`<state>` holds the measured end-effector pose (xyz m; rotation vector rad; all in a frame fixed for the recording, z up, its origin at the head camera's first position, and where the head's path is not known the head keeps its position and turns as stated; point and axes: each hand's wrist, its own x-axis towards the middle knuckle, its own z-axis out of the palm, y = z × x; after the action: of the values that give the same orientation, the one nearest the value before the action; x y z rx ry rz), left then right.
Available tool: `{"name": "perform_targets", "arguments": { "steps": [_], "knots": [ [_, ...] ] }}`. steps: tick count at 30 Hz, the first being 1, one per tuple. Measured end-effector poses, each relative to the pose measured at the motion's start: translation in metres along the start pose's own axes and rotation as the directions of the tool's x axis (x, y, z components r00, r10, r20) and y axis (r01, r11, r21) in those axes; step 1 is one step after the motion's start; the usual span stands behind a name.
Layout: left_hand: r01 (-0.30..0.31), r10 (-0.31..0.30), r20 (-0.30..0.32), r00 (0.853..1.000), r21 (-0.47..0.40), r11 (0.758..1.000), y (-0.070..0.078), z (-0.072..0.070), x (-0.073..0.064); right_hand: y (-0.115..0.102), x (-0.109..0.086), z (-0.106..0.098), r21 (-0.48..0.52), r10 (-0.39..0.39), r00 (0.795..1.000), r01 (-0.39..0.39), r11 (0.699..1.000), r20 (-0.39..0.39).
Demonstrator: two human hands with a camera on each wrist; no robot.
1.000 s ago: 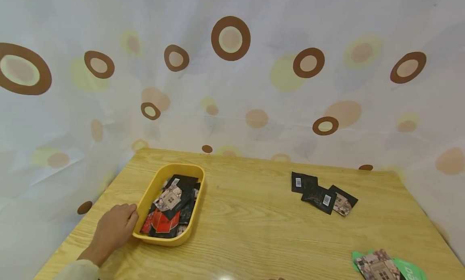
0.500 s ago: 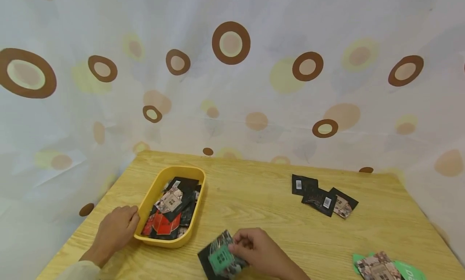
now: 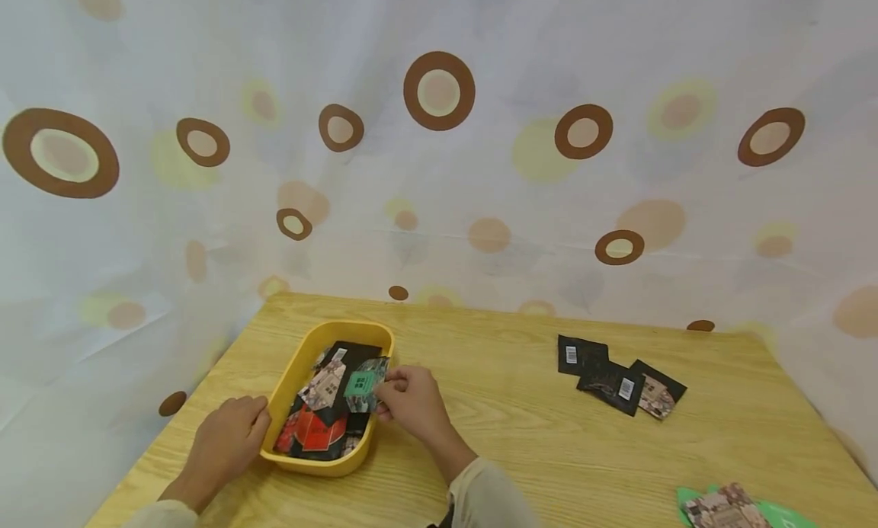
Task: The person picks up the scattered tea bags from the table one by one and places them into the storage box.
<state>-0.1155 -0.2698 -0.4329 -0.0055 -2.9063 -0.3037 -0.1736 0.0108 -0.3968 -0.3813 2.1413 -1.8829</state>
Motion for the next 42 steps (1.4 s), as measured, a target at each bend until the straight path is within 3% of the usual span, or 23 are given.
{"name": "perform_targets", "arguments": {
  "steps": [7,14,19,24,27,29,32,35,38,40,42],
  "knots": [
    [0.010,-0.010,0.032,0.999,-0.001,1.000,0.006,0.002,0.001,-0.001,0.023,0.018,-0.092,0.032,0.998,-0.036,0.995,-0.047],
    [-0.007,0.007,0.022,1.000,-0.023,1.000,0.011,0.004,0.000,0.000,0.020,0.010,-0.191,0.009,0.998,-0.023,0.981,-0.069],
    [-0.006,0.007,0.038,0.999,-0.012,1.000,0.014,0.006,0.000,0.002,0.000,-0.017,-0.152,-0.017,0.998,0.006,0.988,-0.066],
    [-0.009,0.010,0.047,0.999,-0.017,1.000,0.014,0.005,0.000,-0.003,-0.034,-0.074,-0.269,-0.066,0.994,0.040,0.962,-0.090],
    [-0.005,0.006,0.042,0.999,-0.016,1.000,0.012,0.003,-0.002,-0.009,-0.056,-0.117,-0.381,-0.107,0.987,0.053,0.923,-0.123],
    [0.004,-0.004,0.040,0.999,-0.012,1.000,0.009,0.002,-0.004,-0.012,-0.070,-0.144,-0.471,-0.143,0.977,0.052,0.881,-0.160],
    [0.025,-0.025,0.043,0.999,-0.017,1.000,0.005,0.001,-0.008,-0.019,-0.089,-0.182,-0.617,-0.197,0.958,0.028,0.786,-0.207],
    [0.057,-0.055,0.055,0.997,-0.036,0.998,-0.001,0.000,-0.013,-0.028,-0.104,-0.217,-0.708,-0.190,0.958,-0.018,0.706,-0.213],
    [0.077,-0.074,0.060,0.995,-0.047,0.996,-0.006,0.000,-0.018,-0.039,-0.118,-0.250,-0.769,-0.118,0.973,-0.079,0.634,-0.197],
    [0.083,-0.081,0.057,0.995,-0.046,0.995,-0.008,-0.001,-0.021,-0.042,-0.129,-0.272,-0.799,-0.009,0.982,-0.149,0.583,-0.189],
    [0.090,-0.087,0.060,0.994,-0.050,0.995,-0.010,-0.002,-0.023,-0.040,-0.139,-0.296,-0.816,0.147,0.968,-0.250,0.521,-0.203]
  ]
}}
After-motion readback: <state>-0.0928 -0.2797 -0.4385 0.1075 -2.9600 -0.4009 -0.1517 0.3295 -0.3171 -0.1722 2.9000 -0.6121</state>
